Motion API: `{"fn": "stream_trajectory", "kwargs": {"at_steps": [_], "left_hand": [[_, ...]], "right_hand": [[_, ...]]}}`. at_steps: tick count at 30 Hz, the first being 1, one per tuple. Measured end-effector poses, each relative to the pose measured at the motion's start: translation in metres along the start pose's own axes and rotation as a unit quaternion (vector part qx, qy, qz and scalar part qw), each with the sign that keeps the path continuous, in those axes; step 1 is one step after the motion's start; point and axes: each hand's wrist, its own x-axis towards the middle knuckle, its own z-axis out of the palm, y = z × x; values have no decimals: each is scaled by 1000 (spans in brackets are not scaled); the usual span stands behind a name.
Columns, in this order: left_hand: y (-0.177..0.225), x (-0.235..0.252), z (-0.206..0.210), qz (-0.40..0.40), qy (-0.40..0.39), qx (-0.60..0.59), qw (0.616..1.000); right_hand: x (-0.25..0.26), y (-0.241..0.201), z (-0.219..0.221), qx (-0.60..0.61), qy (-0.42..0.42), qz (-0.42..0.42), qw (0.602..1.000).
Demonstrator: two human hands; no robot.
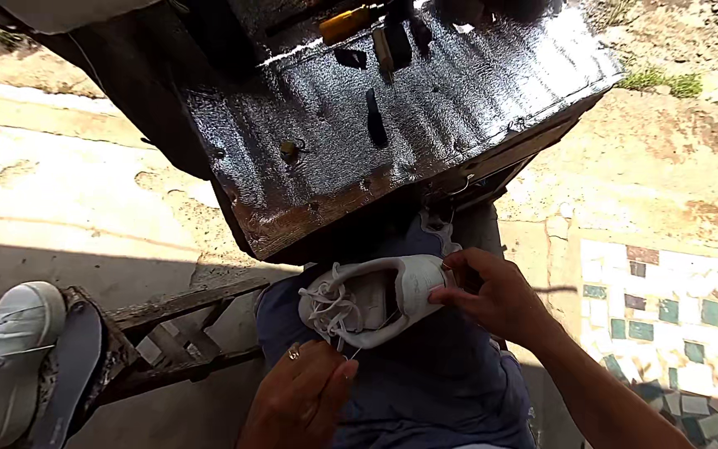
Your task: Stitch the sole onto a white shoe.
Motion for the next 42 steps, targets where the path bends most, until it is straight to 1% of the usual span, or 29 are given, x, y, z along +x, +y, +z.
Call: {"fn": "stream_trajectory", "kwargs": {"at_steps": [1,2,3,4,5,6,7,8,9,11,13,16,19,25,31,33,35,38,40,42], "left_hand": [[6,16,1,-33,-8,-86,996],[11,32,3,-73,-38,-181,980],[15,48,5,-117,-89,-273,951],[17,63,7,-160,-148,-349,912],[16,75,13,-190,-195,-392,879],[15,84,21,-199,-224,-402,865],[14,90,29,-192,-231,-394,869],[13,92,36,-180,-220,-381,880],[12,92,42,-168,-199,-370,892],[9,91,49,-154,-160,-362,905],[8,88,52,-154,-141,-361,909],[7,84,54,-145,-128,-370,909],[9,82,54,-141,-120,-375,908],[11,82,53,-133,-125,-371,911],[12,82,54,-122,-122,-381,908],[12,81,56,-122,-117,-383,908],[12,81,57,-119,-119,-389,906],[12,80,58,-115,-122,-398,902],[12,80,59,-116,-123,-403,899],[11,80,60,-118,-120,-410,896]], "right_hand": [[-1,3,-5,91,-17,30,995],[-2,9,-9,185,-16,58,981],[-5,18,-10,268,1,82,960],[-8,28,-7,319,27,106,941],[-11,39,0,346,46,126,929],[-16,48,8,353,51,142,923],[-23,55,18,346,46,150,925],[-31,59,25,321,41,147,935],[-37,60,26,294,41,135,945],[-44,56,14,273,46,109,955],[-49,49,3,248,46,75,965],[-49,38,-2,165,37,-9,986],[-44,38,1,143,33,-52,988],[-42,43,1,175,21,-62,982],[-42,41,-6,151,-4,-57,987],[-39,37,-15,91,-19,-66,994],[-32,29,-30,-30,-45,-85,995],[-12,10,-55,-190,-116,-128,966],[6,-3,-67,-225,-167,-158,947],[25,-13,-75,-226,-212,-173,935]]}}
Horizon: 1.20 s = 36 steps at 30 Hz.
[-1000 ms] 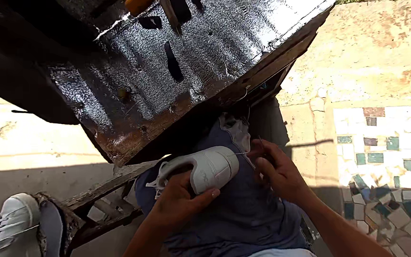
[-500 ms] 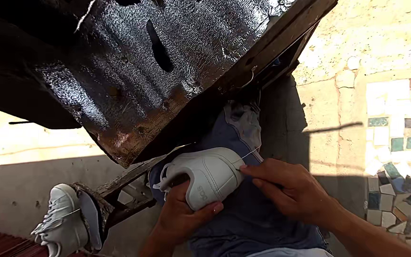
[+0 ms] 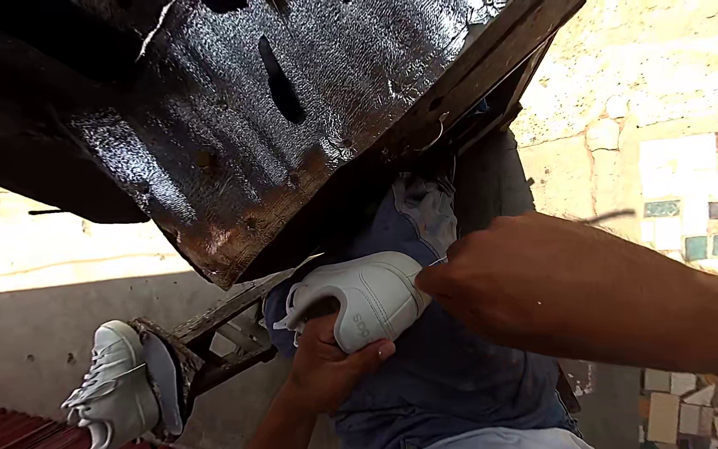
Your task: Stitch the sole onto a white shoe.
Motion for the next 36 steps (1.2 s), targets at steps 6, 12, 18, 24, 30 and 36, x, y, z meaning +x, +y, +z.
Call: {"fn": "stream_trajectory", "kwargs": {"at_steps": [6,12,18,24,30,36], "left_hand": [[-6,0,-2,-7,-5,-14,1000],[-10,-10,-7,-13,1,-35,999],[-13,-9,-10,1,-3,-38,999],[-21,-5,-4,17,42,-51,998],[-22,-5,4,16,68,-53,996],[-21,-2,4,12,42,-33,999]], "right_hand": [[24,1,-17,2,-84,-8,996],[32,36,-14,125,-140,-90,978],[41,80,19,327,-143,-153,921],[43,79,34,405,-106,-143,897],[34,42,6,155,-88,-56,982],[33,4,8,0,-65,1,998]]}}
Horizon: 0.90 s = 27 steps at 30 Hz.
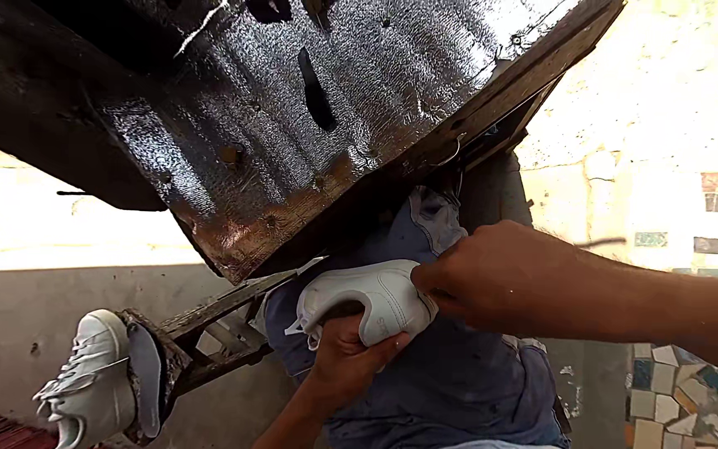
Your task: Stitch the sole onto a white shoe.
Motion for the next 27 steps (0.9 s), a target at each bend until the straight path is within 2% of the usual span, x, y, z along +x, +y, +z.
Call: {"fn": "stream_trajectory", "kwargs": {"at_steps": [5,9,11,13,14,15,16,17,18,19,20,23,25,27], "left_hand": [[0,1,-3,-9,-8,-13,1000],[23,-17,-21,5,1,15,1000],[36,-46,-58,49,69,41,996],[40,-88,-122,63,154,151,974],[36,-113,-155,40,203,234,950],[31,-137,-183,-22,240,357,903],[27,-159,-203,-123,242,494,826],[28,-170,-209,-223,212,573,760],[32,-167,-201,-288,178,600,725],[38,-155,-183,-285,147,615,720],[44,-139,-155,-219,129,627,737],[51,-63,-57,51,168,583,794],[46,-23,-21,116,143,595,782],[40,-4,-10,104,100,632,762]], "right_hand": [[16,-3,5,28,-48,19,998],[20,6,-4,62,-75,9,995],[19,12,-6,58,-67,-7,996],[15,16,-6,63,-64,-7,996],[13,18,-5,63,-63,-4,996],[11,18,-5,60,-65,3,996],[10,18,-6,53,-69,10,996],[11,18,-6,48,-72,14,996],[12,18,-8,50,-79,21,995],[13,18,-8,54,-83,28,995],[12,17,-8,56,-84,34,994],[18,12,-7,48,-87,45,994],[24,2,-5,28,-97,48,994],[25,-7,2,0,-83,33,996]]}}
